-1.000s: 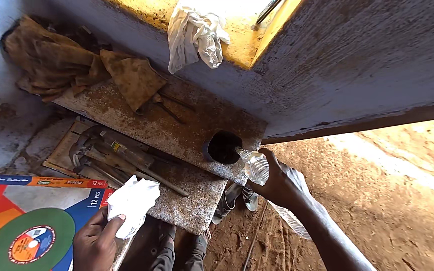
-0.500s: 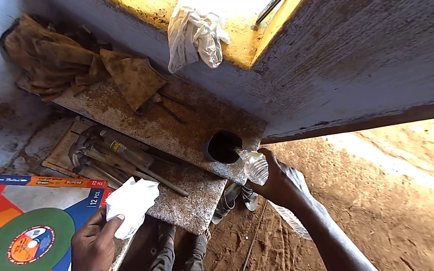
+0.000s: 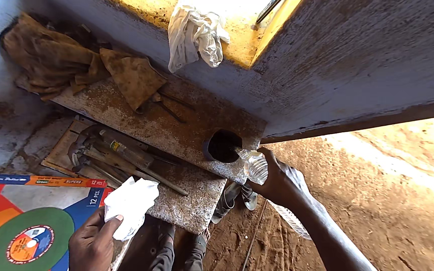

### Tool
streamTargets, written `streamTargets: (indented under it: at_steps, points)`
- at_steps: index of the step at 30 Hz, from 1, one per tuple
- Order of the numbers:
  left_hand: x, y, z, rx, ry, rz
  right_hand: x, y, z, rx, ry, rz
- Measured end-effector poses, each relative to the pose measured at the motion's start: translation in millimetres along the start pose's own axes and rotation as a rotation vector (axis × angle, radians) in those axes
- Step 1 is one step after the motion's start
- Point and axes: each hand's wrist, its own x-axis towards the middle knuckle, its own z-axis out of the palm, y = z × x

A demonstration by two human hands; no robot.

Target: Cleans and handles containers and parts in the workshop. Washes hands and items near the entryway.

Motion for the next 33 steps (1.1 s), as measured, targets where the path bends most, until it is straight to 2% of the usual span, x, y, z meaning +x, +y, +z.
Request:
streamTargets:
  at_steps: [23, 28, 33]
  points:
    - [1.0, 6.1, -4.5, -0.020, -0.012, 0.001, -1.5, -5.7, -0.3, -0.012, -0.022, 0.008]
    - [0.1, 11.5, -2.9, -0.042, -0.018, 0.009, -4.3, -4.2, 2.4, 0.044, 0.088, -0.018]
    - [0.9, 18.2, 5.7, -0.081, -0.023, 0.030, -8.2, -0.1, 15.8, 0.227, 0.353, -0.095]
